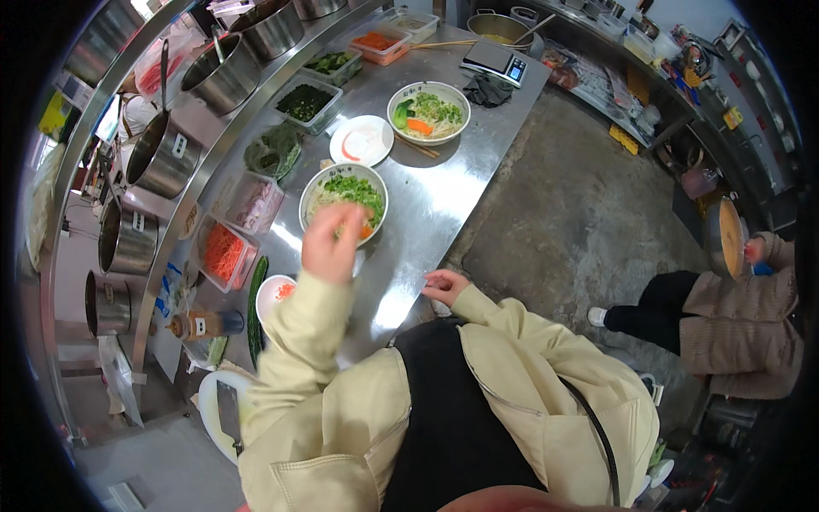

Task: The person assembles two bowls of noodles by adding noodles, chopped green onions, shredded carrots, and other toppings from containers. They then pour hot broth from a saucepan into each bowl and stir with chopsticks. A coworker assists by adding noodles to one bowl.

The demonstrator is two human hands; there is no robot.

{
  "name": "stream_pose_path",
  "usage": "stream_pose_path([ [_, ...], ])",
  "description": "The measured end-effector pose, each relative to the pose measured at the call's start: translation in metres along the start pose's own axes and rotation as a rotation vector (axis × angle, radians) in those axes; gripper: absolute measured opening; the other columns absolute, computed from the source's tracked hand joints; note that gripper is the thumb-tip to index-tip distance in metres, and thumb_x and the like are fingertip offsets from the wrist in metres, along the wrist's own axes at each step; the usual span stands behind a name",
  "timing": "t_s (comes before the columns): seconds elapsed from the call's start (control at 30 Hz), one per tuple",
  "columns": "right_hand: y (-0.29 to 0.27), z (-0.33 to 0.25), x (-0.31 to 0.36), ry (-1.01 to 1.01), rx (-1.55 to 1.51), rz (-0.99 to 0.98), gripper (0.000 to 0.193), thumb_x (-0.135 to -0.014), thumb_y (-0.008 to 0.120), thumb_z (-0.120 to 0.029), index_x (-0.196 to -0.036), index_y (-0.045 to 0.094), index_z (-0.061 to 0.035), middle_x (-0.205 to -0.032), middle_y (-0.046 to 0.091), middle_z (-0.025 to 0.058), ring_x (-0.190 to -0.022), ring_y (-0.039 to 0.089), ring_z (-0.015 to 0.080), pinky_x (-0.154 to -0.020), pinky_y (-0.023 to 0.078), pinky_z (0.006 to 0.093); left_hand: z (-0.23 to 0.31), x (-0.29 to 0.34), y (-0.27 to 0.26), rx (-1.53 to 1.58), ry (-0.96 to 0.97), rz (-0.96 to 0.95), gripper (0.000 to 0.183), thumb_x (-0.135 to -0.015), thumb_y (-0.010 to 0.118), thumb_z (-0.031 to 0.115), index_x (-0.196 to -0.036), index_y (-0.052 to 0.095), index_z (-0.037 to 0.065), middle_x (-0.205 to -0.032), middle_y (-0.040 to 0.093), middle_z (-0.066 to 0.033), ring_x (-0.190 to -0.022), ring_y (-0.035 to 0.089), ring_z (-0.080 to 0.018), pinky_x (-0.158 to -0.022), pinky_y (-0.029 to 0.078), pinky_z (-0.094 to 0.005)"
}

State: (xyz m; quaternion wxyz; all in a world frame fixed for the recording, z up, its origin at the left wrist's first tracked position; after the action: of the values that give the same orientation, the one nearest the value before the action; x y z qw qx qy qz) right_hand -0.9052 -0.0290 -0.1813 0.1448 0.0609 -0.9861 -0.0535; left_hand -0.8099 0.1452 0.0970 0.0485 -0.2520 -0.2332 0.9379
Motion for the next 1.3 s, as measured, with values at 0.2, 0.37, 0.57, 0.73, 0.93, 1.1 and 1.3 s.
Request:
stream_pose_path([
  [0.2,-0.047,0.017,0.002,-0.035,0.014,0.165,0.038,-0.074,0.08,-0.017,-0.108,0.064,-0.0087,-0.091,0.06,-0.0011,-0.076,0.05,0.006,-0.07,0.046,0.0239,-0.099,-0.222,0.081,-0.501,-0.02,-0.302,0.033,-0.083,0.065,0.033,-0.104,0.068,0.009,-0.099,0.067,-0.013,-0.092,0.063,-0.0295,-0.08,0.049,-0.0372],
  [0.37,-0.08,0.051,0.017,-0.005,-0.18,0.243,0.04,-0.075,0.078,-0.008,-0.111,0.061,-0.0057,-0.095,0.061,0.002,-0.074,0.053,0.0046,-0.069,0.046,0.0209,-0.183,-0.314,0.191,-0.593,0.048,-0.341,0.034,-0.076,0.069,0.027,-0.107,0.069,0.013,-0.105,0.067,-0.0115,-0.099,0.061,-0.0297,-0.086,0.047,-0.0395],
  [0.57,-0.11,0.079,0.024,0.092,-0.305,0.387,0.045,-0.074,0.078,-0.004,-0.114,0.059,-0.0053,-0.097,0.061,0.0045,-0.069,0.052,0.0027,-0.065,0.045,0.0198,-0.238,-0.345,0.273,-0.541,0.027,-0.427,0.034,-0.075,0.07,0.024,-0.106,0.068,0.009,-0.103,0.067,-0.0139,-0.096,0.062,-0.031,-0.084,0.048,-0.0376],
  [0.73,-0.109,0.075,0.013,0.128,-0.306,0.4,0.046,-0.073,0.079,-0.004,-0.114,0.059,-0.0054,-0.096,0.06,0.0037,-0.069,0.052,0.0029,-0.065,0.045,0.0197,-0.232,-0.352,0.285,-0.521,0.137,-0.485,0.021,-0.077,0.069,0.022,-0.093,0.07,0.007,-0.096,0.067,-0.0112,-0.088,0.063,-0.0302,-0.079,0.048,-0.0384],
  [0.93,-0.1,0.067,0.0,0.091,-0.317,0.328,0.046,-0.073,0.079,-0.006,-0.114,0.059,-0.0055,-0.095,0.059,0.0026,-0.072,0.053,0.0047,-0.067,0.045,0.0207,-0.188,-0.34,0.216,-0.282,0.282,-0.228,0.014,-0.077,0.07,0.018,-0.083,0.07,0.006,-0.085,0.066,-0.0085,-0.08,0.062,-0.0273,-0.075,0.049,-0.0353],
  [1.1,-0.085,0.047,-0.001,0.039,-0.24,0.299,0.049,-0.073,0.081,-0.009,-0.117,0.059,-0.007,-0.097,0.059,0.0027,-0.075,0.051,0.0045,-0.068,0.046,0.021,-0.147,-0.267,0.133,-0.232,-0.037,-0.457,0.018,-0.083,0.069,0.017,-0.089,0.07,0.001,-0.077,0.069,-0.0094,-0.069,0.063,-0.0131,-0.064,0.048,-0.0276],
  [1.3,-0.054,0.004,0.012,-0.03,-0.128,0.198,0.046,-0.073,0.08,-0.015,-0.115,0.06,-0.0089,-0.097,0.059,0.0012,-0.072,0.051,0.0042,-0.066,0.045,0.0209,-0.076,-0.113,0.043,-0.05,-0.281,-0.685,0.012,-0.081,0.069,0.004,-0.091,0.065,-0.002,-0.08,0.064,-0.0004,-0.075,0.057,-0.0063,-0.069,0.046,-0.0211],
])
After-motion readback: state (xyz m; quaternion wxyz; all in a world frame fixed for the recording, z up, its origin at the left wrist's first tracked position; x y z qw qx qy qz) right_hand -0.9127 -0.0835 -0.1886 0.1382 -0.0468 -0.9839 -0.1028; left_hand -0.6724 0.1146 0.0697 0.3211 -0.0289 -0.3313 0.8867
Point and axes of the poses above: each hand's wrist, its own x-axis away from the middle knuckle, its own y-axis out of the palm, z = x × y, the point moved 7 cm from there along -x, towards the middle knuckle
